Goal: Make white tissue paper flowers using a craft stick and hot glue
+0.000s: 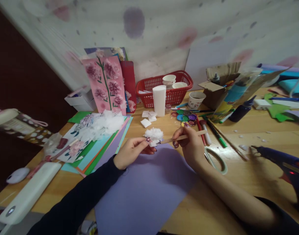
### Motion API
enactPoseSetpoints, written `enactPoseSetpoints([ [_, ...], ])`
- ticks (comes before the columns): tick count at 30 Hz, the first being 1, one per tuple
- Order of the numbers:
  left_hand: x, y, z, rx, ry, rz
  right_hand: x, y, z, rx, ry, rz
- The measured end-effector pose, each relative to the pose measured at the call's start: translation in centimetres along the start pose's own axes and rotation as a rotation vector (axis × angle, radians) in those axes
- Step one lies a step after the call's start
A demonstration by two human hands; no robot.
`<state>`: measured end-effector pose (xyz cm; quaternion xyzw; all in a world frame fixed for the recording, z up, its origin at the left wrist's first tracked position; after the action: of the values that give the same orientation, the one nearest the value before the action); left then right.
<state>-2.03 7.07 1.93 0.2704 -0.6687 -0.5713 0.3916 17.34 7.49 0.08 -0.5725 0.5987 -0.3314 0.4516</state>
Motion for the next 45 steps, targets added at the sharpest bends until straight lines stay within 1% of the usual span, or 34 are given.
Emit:
enactPoseSetpoints([
  [5,0.0,0.0,0.0,-0.026,-0.006,0.01,0.1,0.1,0.3,-0.02,0.01,-0.002],
  [9,0.0,0.0,0.2,-0.018,-0.013,0.002,0.0,0.0,0.6,-0.004,0.106,0.026],
  [11,0.0,-0.1,0.2,-0.019,-0.03,0.003,-0.1,-0.1,0.5,0.012,0.126,0.013],
  [13,-0.1,-0.1,0.2,-0.027,-0.03,0.017,-0.1,-0.1,0.3,0.007,0.096,-0.009],
  [18,-0.3,-0.1,-0.1,-0.074,-0.027,0.061,0.2,0.0,-0.2,-0.035,-0.027,-0.015],
  [20,-0.3,0.0,-0.2,-0.068,-0.032,0.067,0.3,0.0,-0.2,-0.033,-0.053,-0.022],
  [26,0.0,-0.1,-0.2,-0.023,-0.119,0.021,0.3,0.1,-0.2,-0.034,-0.039,-0.023],
  [30,0.1,-0.4,-0.2,0.062,-0.154,0.001,0.3,-0.1,-0.3,-0.031,-0.045,-0.014],
  [32,0.0,-0.4,-0.3,0.06,-0.142,0.0,0.4,-0.2,-0.4,-0.031,-0.057,-0.003],
  [35,0.0,-0.1,-0.3,-0.024,-0.119,-0.004,0.5,-0.1,-0.3,-0.029,-0.065,0.009],
  [42,0.1,0.8,0.1,-0.175,-0.072,-0.01,0.1,0.3,-0.2,-0.057,-0.086,-0.042],
  [45,0.0,1.3,0.3,-0.21,-0.024,-0.027,-0.2,0.1,0.0,-0.073,-0.028,-0.017],
])
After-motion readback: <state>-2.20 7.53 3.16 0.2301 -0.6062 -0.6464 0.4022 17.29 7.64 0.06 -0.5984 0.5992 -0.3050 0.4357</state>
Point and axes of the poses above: each hand's wrist, its own x-axis away from the middle knuckle, its own z-axis out of the back of the hand, y = z × x, the point moved 1 cm from there along -x, towards the middle knuckle, and after that the axes turned 13 degrees about -y, right-handed, at the moved point
